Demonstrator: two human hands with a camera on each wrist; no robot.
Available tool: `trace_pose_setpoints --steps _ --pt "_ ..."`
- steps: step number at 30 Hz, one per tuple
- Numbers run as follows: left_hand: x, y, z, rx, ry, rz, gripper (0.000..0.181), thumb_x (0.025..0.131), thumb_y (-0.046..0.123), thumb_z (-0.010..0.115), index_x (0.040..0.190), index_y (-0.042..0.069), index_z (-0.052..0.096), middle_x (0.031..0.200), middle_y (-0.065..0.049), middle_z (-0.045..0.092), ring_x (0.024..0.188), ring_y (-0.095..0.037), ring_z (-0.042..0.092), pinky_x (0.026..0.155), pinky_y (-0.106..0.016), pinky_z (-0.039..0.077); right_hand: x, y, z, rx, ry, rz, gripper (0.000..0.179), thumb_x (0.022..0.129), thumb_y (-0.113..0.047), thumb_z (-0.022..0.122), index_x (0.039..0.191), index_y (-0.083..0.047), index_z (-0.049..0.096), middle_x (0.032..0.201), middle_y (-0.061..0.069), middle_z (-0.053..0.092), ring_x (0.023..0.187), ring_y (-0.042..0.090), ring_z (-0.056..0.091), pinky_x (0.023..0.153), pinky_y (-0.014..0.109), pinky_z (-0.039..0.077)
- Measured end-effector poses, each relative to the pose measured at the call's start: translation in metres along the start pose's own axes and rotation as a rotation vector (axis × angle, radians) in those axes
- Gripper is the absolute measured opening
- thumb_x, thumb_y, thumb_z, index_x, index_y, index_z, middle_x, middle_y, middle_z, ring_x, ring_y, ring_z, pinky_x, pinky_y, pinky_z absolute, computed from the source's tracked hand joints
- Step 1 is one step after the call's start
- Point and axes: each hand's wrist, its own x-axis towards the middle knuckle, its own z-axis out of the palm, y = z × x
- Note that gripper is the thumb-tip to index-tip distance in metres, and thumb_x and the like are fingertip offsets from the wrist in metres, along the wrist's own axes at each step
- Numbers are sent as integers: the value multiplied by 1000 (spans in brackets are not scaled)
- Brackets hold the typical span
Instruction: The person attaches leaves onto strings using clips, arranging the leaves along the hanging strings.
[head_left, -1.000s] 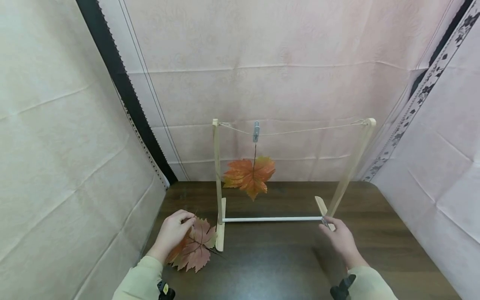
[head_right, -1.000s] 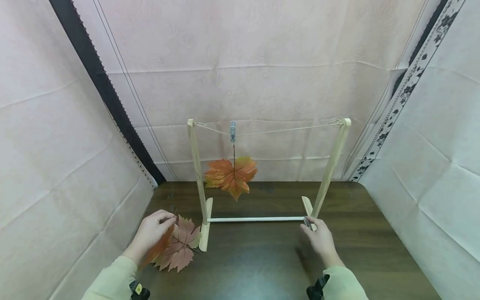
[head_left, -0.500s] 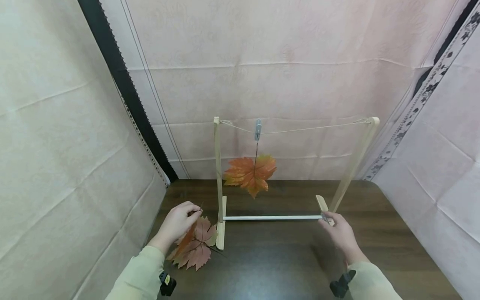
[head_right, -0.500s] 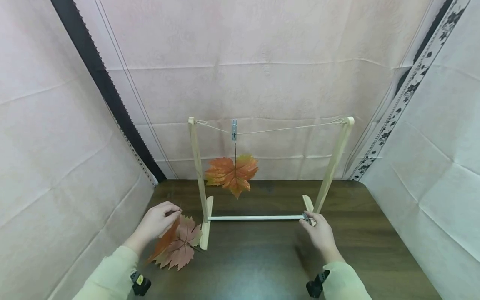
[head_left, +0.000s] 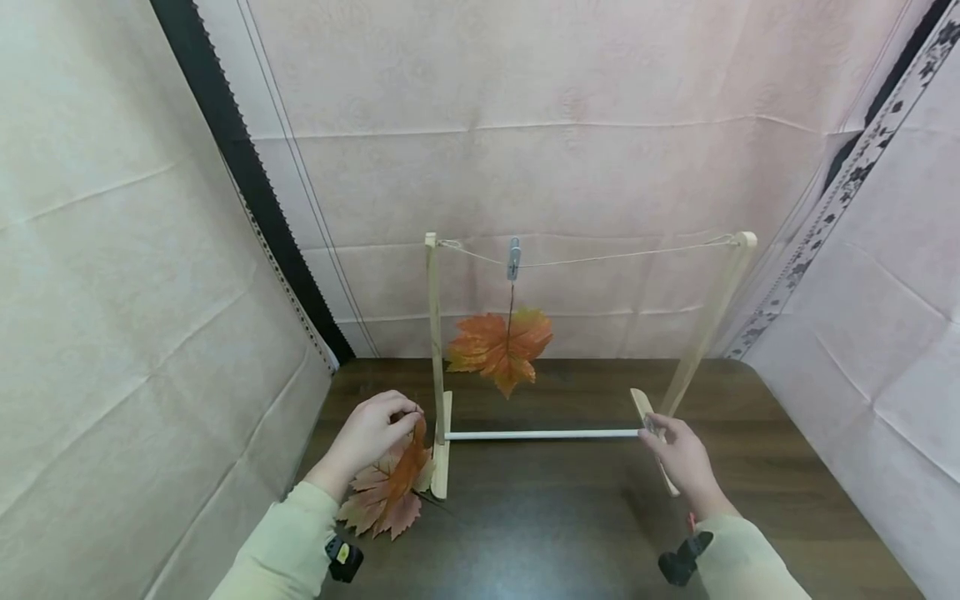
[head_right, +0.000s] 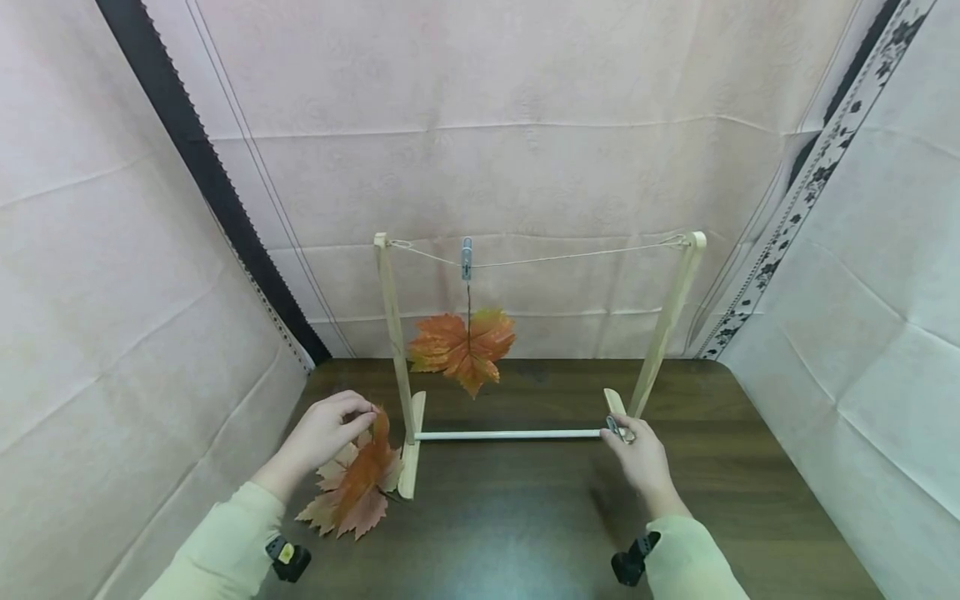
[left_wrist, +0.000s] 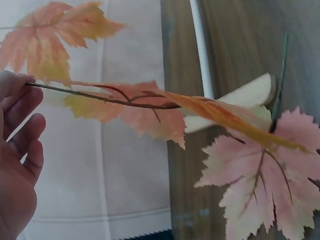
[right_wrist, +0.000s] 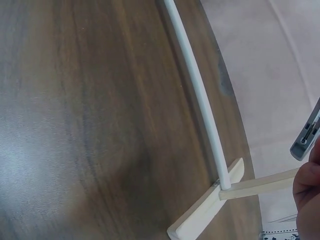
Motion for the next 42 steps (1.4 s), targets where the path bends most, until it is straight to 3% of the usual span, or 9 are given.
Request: trace_pose_setpoints --steps 5,15,21,28,32,42 --pt "3 10 2 -58 -27 29 9 91 18 62 93 15 71 90 13 59 80 -7 56 69 -30 49 2 -5 -3 -17 4 -5 66 93 -50 49 136 0 43 140 27 34 125 47 34 97 59 30" --pt "9 24 15 -55 -82 122 8 92 20 62 93 19 70 91 12 61 81 -8 55 70 -30 48 5 -14 -4 -5 21 -36 62 94 -45 52 135 0 45 140 27 36 125 47 35 96 59 31" --pt "11 29 26 -79 -99 134 9 92 19 61 93 19 69 90 12 60 79 -8 53 70 -28 47 6 -22 -3 31 4 -19 67 92 -52 50 138 -3 43 142 26 33 127 46 32 97 61 29" --pt "16 42 40 -131 -133 158 11 94 19 59 97 20 69 96 12 62 88 -7 56 77 -30 47 7 -32 -4 77 -5 -4 71 91 -54 49 140 -4 40 143 24 33 126 44 34 96 59 32" --pt "20 50 49 -170 -143 178 12 95 20 57 97 19 69 96 13 61 84 -7 54 73 -28 46 10 -37 -3 79 -7 1 72 91 -56 49 140 -5 40 144 24 33 128 44 32 98 59 30" --pt "31 63 64 -307 -81 90 15 95 22 57 99 18 71 97 12 62 89 -8 58 75 -27 48 16 -53 -5 134 -1 -31 68 92 -52 49 142 -6 38 145 22 33 123 43 41 90 55 41"
